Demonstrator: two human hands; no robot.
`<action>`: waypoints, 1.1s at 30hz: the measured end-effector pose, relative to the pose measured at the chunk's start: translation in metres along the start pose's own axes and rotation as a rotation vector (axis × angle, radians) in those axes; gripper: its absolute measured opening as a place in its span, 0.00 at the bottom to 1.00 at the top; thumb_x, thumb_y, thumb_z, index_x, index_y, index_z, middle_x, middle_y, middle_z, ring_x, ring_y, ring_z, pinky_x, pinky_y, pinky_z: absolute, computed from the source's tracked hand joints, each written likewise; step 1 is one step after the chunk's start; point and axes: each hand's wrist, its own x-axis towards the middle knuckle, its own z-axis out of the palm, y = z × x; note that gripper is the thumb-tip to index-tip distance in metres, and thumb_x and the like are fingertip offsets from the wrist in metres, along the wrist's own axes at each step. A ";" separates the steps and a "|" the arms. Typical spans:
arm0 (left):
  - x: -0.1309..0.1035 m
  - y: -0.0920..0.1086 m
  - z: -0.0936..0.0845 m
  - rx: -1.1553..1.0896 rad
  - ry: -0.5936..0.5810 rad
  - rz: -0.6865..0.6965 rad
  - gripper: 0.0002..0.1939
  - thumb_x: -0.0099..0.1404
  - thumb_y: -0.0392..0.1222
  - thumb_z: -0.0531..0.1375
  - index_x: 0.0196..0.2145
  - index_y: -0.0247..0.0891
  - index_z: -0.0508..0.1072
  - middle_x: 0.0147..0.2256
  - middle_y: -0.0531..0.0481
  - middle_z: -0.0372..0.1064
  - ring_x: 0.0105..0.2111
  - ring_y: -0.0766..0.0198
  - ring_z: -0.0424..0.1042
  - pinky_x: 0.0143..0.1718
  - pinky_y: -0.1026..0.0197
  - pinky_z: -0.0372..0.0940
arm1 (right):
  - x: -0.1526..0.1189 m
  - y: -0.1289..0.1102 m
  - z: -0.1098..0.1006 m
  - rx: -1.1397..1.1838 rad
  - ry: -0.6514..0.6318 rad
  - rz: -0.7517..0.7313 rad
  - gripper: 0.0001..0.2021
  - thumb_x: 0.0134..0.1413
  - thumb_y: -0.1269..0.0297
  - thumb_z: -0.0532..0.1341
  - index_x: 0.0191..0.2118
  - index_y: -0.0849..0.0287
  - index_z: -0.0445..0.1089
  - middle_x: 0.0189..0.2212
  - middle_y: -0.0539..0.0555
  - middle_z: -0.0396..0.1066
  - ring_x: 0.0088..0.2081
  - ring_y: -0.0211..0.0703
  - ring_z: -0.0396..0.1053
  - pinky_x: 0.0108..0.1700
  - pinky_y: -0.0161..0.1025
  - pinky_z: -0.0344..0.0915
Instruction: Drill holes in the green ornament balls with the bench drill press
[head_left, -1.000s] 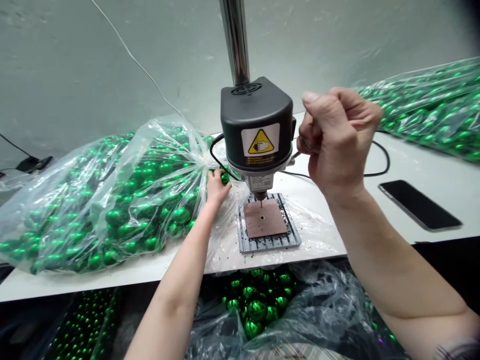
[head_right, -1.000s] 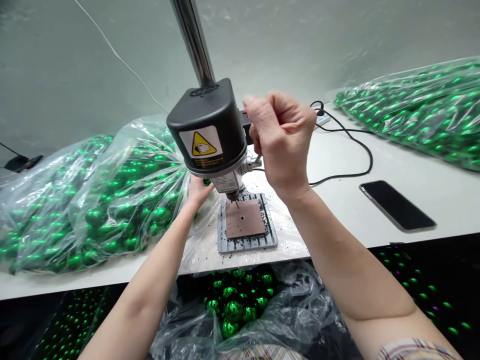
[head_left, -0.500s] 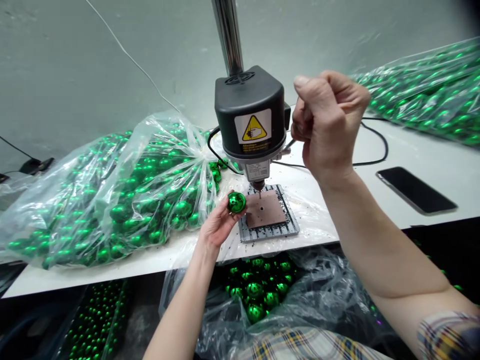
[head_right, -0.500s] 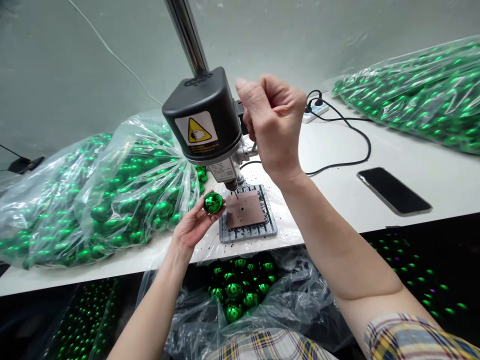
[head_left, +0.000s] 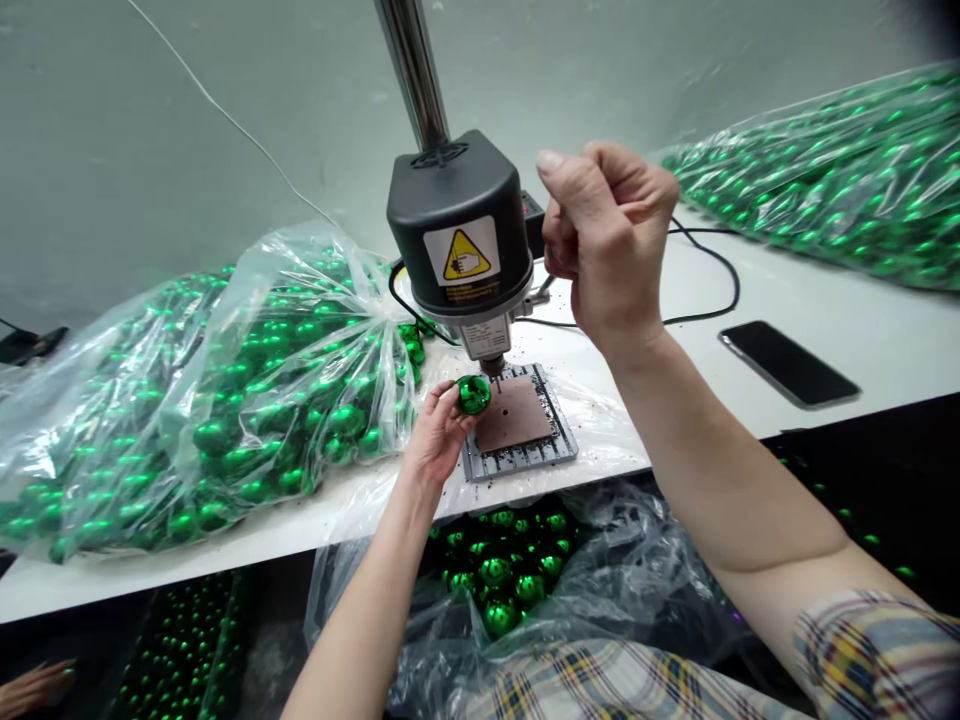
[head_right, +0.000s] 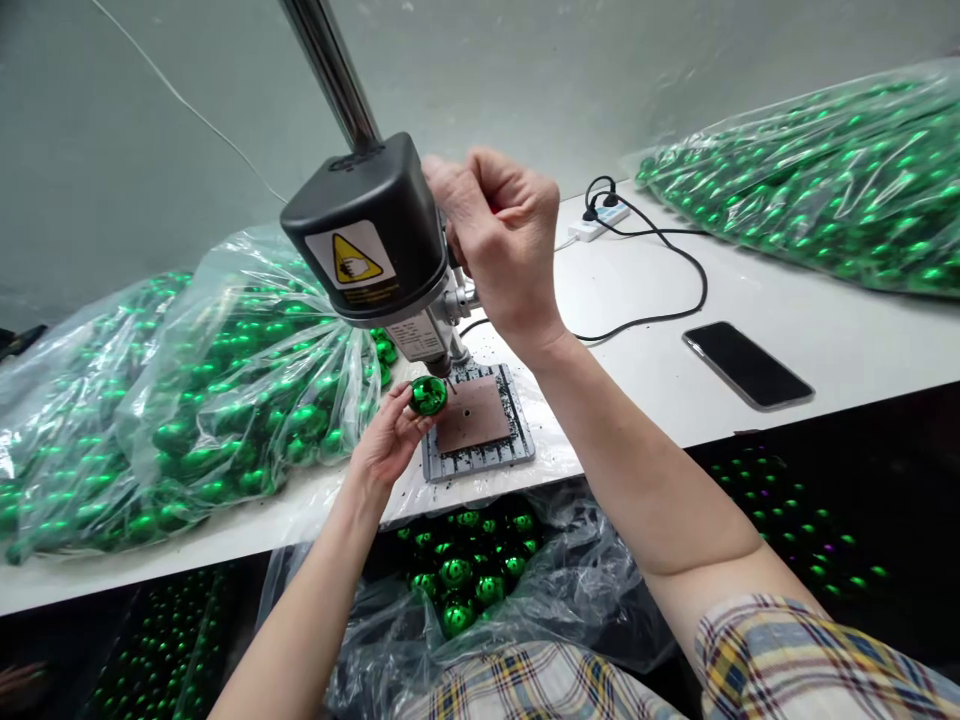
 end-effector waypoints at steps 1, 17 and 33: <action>0.003 -0.004 0.000 0.050 0.012 0.043 0.26 0.52 0.42 0.74 0.47 0.40 0.70 0.39 0.50 0.76 0.40 0.60 0.77 0.48 0.55 0.70 | 0.000 0.000 0.000 0.017 -0.004 -0.009 0.28 0.60 0.52 0.66 0.18 0.54 0.50 0.13 0.44 0.52 0.15 0.32 0.47 0.17 0.37 0.48; 0.018 -0.037 -0.004 0.839 -0.180 0.494 0.28 0.50 0.42 0.74 0.50 0.38 0.76 0.47 0.42 0.76 0.47 0.54 0.74 0.52 0.50 0.67 | -0.002 -0.009 0.004 0.043 0.032 0.034 0.25 0.61 0.69 0.62 0.18 0.54 0.49 0.13 0.44 0.50 0.15 0.31 0.44 0.17 0.38 0.45; 0.015 -0.047 0.000 0.911 -0.138 0.523 0.33 0.51 0.44 0.75 0.54 0.39 0.74 0.48 0.42 0.74 0.49 0.52 0.74 0.53 0.48 0.69 | -0.022 -0.001 -0.007 -0.106 0.034 -0.089 0.29 0.59 0.46 0.64 0.19 0.54 0.49 0.13 0.44 0.50 0.16 0.32 0.48 0.18 0.38 0.49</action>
